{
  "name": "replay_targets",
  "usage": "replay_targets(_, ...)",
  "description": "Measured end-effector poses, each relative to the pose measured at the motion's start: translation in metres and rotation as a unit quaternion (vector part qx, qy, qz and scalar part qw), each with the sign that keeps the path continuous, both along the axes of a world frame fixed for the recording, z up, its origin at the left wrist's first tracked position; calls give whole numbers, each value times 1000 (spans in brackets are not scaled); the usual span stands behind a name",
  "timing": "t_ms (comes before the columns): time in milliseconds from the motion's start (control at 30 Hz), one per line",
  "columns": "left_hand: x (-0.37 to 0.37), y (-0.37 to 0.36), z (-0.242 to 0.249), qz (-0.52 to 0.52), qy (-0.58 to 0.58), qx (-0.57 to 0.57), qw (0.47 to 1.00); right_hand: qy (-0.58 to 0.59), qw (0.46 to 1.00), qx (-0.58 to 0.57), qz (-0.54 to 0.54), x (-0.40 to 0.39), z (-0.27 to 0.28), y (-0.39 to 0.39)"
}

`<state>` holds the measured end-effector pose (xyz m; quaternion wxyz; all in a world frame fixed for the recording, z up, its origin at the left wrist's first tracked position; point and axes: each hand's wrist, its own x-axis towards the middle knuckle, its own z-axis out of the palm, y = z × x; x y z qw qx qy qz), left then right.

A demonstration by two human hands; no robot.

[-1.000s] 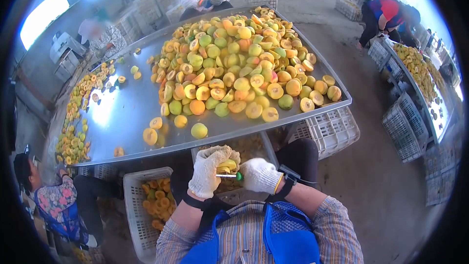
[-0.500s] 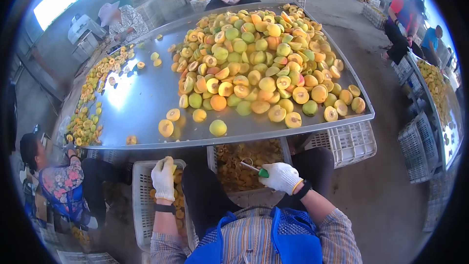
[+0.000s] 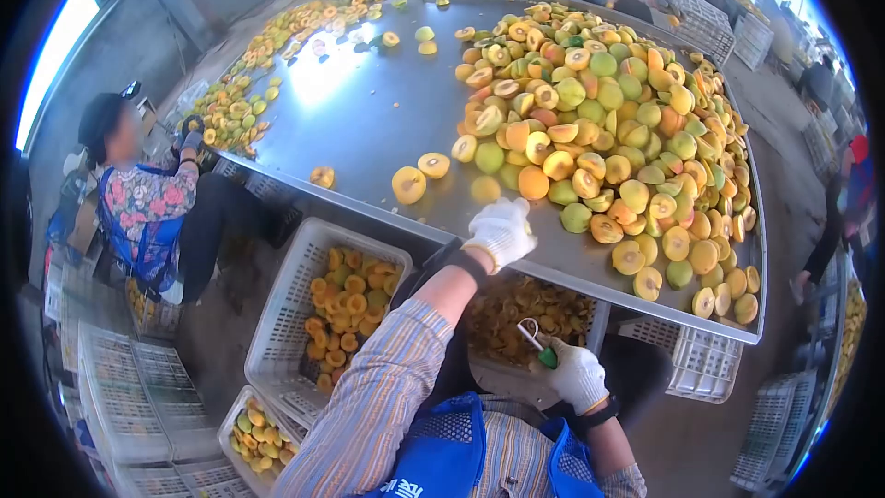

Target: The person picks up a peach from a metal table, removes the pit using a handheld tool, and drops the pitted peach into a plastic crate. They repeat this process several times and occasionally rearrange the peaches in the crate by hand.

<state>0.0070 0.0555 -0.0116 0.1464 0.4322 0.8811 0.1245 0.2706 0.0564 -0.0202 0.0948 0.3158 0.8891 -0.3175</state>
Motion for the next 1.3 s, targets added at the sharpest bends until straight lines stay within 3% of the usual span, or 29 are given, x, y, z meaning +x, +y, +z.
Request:
replay_targets(33, 2, -16, 9, 2, -2, 0, 1000, 10, 1000, -9, -25, 0, 2, 1)
replay_targets(67, 3, -33, 19, 26, -177, 166, 970, 36, 999, -6, -34, 0, 2, 2)
replay_targets(100, 6, -47, 22, 43, -347, 318, 881, 35, 998, -3, -46, -1, 2, 2)
replay_targets(133, 7, -59, 15, 46, -528, 394, 751, 57, 997, 0, -53, -3, 5, 0)
replay_targets(167, 12, -70, 7, 48, -686, 438, 580, 78, 995, 6, -64, -5, 11, -3)
replay_targets(233, 30, -90, 10, 32, -747, 464, 475, 120, 990, -9, -67, -11, 39, -15)
replay_targets(300, 47, -105, 15, 32, -767, 452, 454, 146, 989, 1, -37, -18, 57, -24)
replay_targets(333, 61, -107, 21, 73, -750, 473, 457, 147, 988, 15, -31, -19, 61, -28)
replay_targets(567, 100, -115, 20, 52, -761, 431, 482, 168, 981, 93, -41, -5, 61, -34)
replay_targets(733, 118, -116, 23, 43, -702, 434, 562, 180, 975, 120, -42, 8, 54, -33)
replay_targets(767, 118, -118, 19, 47, -718, 402, 567, 182, 976, 116, -41, 12, 50, -33)
replay_targets(833, 127, -112, 4, 65, -681, 446, 577, 146, 986, 73, -22, 19, 35, -32)
replay_targets(900, 137, -107, 23, 137, -687, 434, 566, 87, 993, -49, -59, 18, 29, -38)
replay_targets(967, 136, -107, 26, 112, -638, 413, 641, 171, 981, -52, -70, 18, 7, -44)
replay_targets(1000, 133, -107, 20, 102, -641, 410, 641, 168, 985, -24, -39, 19, 7, -37)
replay_targets(1067, 131, -105, 15, 44, -547, 402, 733, 164, 986, 5, -9, 21, 17, -29)
replay_targets(1233, 137, -106, 37, 49, -615, 389, 684, 187, 971, -150, -10, 17, 18, -47)
replay_targets(1300, 136, -101, 27, 14, -591, 461, 662, 158, 986, -52, -32, 11, 6, -37)
